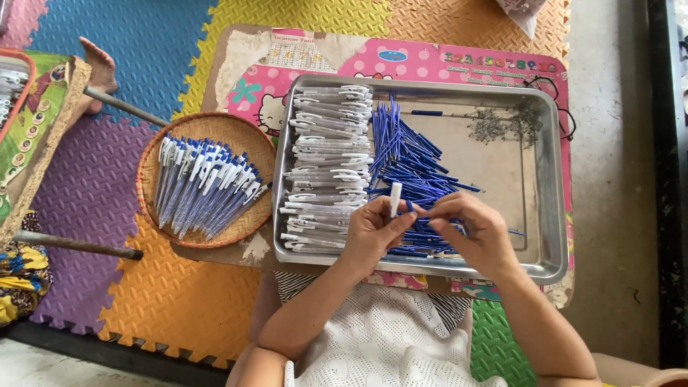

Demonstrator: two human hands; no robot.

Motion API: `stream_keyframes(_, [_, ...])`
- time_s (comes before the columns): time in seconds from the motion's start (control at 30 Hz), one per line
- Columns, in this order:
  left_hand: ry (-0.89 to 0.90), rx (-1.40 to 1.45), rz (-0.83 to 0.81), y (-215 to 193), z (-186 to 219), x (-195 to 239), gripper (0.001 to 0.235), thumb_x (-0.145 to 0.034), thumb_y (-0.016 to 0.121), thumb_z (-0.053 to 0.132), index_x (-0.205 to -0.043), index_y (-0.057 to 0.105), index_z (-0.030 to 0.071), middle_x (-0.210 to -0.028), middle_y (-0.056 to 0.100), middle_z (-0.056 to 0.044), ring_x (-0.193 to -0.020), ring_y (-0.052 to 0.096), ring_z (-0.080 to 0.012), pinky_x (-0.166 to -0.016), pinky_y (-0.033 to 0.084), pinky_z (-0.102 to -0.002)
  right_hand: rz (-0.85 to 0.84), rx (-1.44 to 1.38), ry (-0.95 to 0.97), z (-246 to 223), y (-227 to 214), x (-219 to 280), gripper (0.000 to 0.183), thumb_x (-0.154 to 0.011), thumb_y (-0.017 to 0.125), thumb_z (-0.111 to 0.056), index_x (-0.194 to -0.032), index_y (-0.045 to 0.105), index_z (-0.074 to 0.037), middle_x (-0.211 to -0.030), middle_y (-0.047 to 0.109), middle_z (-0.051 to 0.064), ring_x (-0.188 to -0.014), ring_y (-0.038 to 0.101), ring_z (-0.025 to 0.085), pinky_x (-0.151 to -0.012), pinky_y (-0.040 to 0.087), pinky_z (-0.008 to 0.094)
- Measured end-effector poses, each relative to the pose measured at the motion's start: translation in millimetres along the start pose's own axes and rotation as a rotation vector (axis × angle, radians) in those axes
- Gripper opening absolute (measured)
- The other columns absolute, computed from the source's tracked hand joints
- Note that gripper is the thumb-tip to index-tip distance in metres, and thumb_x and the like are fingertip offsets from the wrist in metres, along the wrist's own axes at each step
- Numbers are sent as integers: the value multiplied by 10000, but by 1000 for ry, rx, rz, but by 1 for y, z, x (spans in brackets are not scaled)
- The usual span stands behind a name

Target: The person sits on a colorful foam mat and assembles blue pens by inserting the blue barrels into white pen bodies. They pick up the components from a metal tray and place the assembled pens into a woven basket.

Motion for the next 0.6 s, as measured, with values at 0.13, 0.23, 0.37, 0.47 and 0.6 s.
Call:
stream_keyframes(0.13, [-61,26,-34,1,8,6,170,-994,735,2,-1158,736,-43,-804,700,-126,-478,531,-59,-451,442,-182,13,-183,-4,-10,-1,-8,228,-962,687,-45,-1149,756,65,-1028,724,225,-896,747,282,-898,629,430])
stream_keyframes(0.23, [-119,46,-74,6,3,13,179,-980,754,17,-1146,749,-50,-797,712,-113,-486,515,-20,-423,392,-161,-38,-246,-62,-32,14,-14,274,-969,702,-98,-1177,759,70,-1050,686,196,-929,716,234,-921,618,414])
stream_keyframes(0.37, [-223,272,-163,10,5,21,298,-992,715,-16,-1277,688,-98,-833,724,-160,-485,540,-41,-459,433,-175,32,-438,-29,-24,13,-9,160,-953,696,-29,-1039,742,99,-953,684,222,-899,709,245,-866,601,394])
stream_keyframes(0.47, [-277,348,-236,13,10,29,332,-1015,682,-1,-1329,653,-103,-920,745,-231,-530,577,-66,-513,474,-188,118,-546,23,-11,4,-3,164,-980,665,-42,-1044,683,108,-935,696,240,-907,715,253,-865,597,383])
stream_keyframes(0.6, [-257,336,-263,12,9,33,304,-1023,671,-3,-1308,651,-109,-957,751,-253,-541,586,-71,-533,496,-188,139,-576,20,-8,1,-1,141,-965,690,-38,-1017,668,91,-921,713,252,-897,729,266,-862,606,388])
Point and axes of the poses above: each hand's wrist, its own x-axis away from the middle knuckle, its own y-axis out of the palm, z = x × y, the point moved 5 cm from there along -x, towards the middle knuckle
